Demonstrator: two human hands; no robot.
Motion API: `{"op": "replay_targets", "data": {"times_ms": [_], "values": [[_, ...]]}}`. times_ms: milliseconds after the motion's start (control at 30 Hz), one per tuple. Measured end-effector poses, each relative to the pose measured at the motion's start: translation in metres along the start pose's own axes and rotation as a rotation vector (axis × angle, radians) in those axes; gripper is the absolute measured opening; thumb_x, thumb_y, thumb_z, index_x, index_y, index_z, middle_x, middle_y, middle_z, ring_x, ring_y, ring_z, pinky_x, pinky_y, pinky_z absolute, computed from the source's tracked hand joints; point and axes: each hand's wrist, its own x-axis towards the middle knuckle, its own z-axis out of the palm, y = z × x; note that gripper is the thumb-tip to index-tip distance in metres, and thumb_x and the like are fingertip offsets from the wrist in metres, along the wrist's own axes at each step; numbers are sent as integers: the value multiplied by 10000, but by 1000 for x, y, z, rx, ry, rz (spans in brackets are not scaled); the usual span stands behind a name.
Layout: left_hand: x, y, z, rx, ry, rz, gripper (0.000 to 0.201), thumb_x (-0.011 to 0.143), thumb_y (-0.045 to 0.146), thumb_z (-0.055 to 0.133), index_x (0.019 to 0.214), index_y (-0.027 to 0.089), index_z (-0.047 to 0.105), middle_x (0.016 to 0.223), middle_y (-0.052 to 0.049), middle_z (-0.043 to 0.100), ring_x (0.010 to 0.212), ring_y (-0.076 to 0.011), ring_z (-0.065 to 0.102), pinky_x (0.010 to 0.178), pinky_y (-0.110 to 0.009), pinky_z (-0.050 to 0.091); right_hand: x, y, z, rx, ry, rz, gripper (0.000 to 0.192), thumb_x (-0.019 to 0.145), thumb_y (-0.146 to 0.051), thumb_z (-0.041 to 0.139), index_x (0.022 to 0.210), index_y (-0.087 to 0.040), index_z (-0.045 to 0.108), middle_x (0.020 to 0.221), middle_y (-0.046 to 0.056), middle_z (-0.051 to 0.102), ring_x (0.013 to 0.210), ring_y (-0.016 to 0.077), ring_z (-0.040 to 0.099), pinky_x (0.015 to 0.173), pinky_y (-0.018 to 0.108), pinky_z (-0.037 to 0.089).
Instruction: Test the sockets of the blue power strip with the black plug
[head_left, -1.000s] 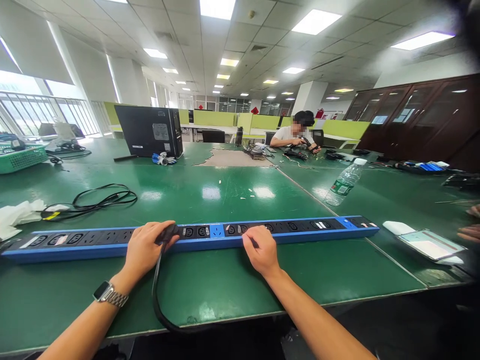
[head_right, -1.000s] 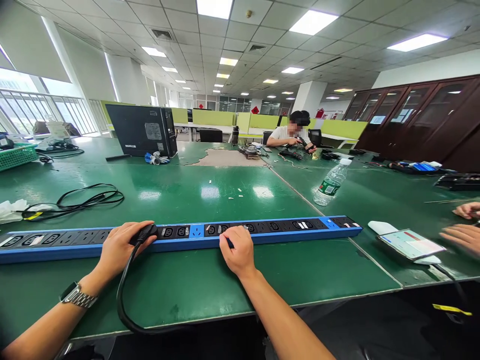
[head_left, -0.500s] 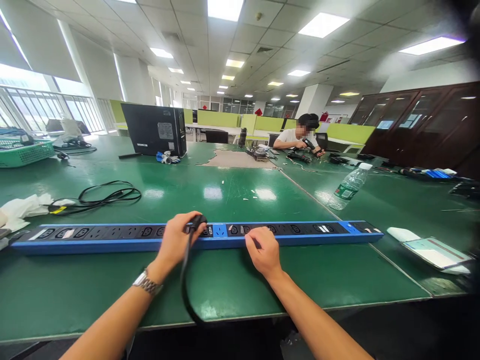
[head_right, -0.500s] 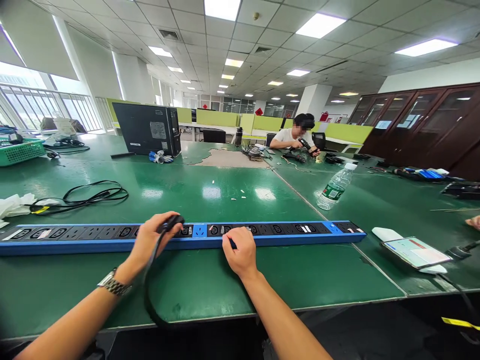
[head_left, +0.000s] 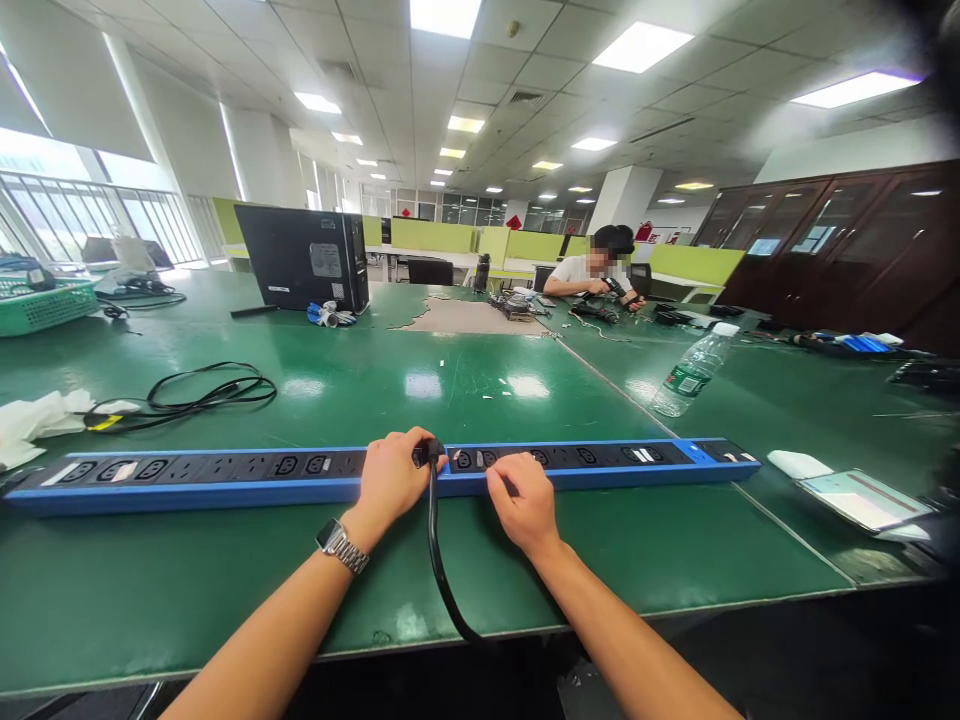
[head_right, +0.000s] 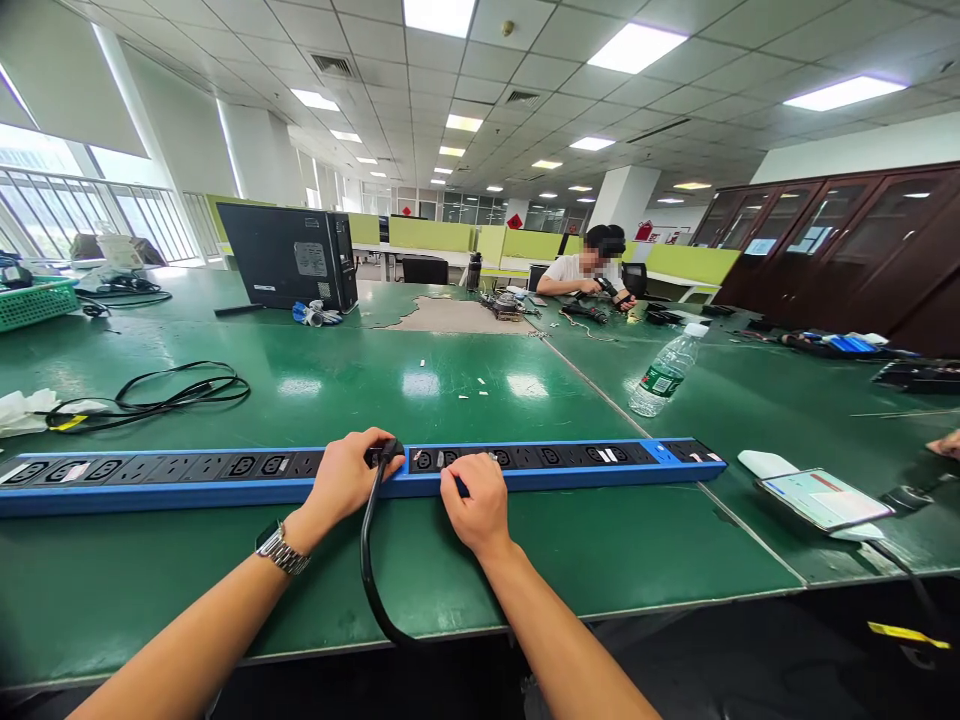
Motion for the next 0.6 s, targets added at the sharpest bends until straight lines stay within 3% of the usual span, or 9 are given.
{"op": "replay_targets", "data": {"times_ms": [167,600], "values": [[-10,3,6,27,42,85,153,840,292,634,986,250,645,953,-40,707,937,-242,635,841,-392,455,-1,-1,0,-23,-11,-8,244,910,-218,498,678,-204,573,681,17,616,685,165,523,679,322,374],[-18,-6,14,-30,97,104,286,845,233,592,1130,252,616,1064,-36,704,1003,-236,626,898,-400,446,-3,1,1,-9,-10,-5,231,906,-207,510,681,-197,566,691,18,618,692,164,514,695,317,372]]}}
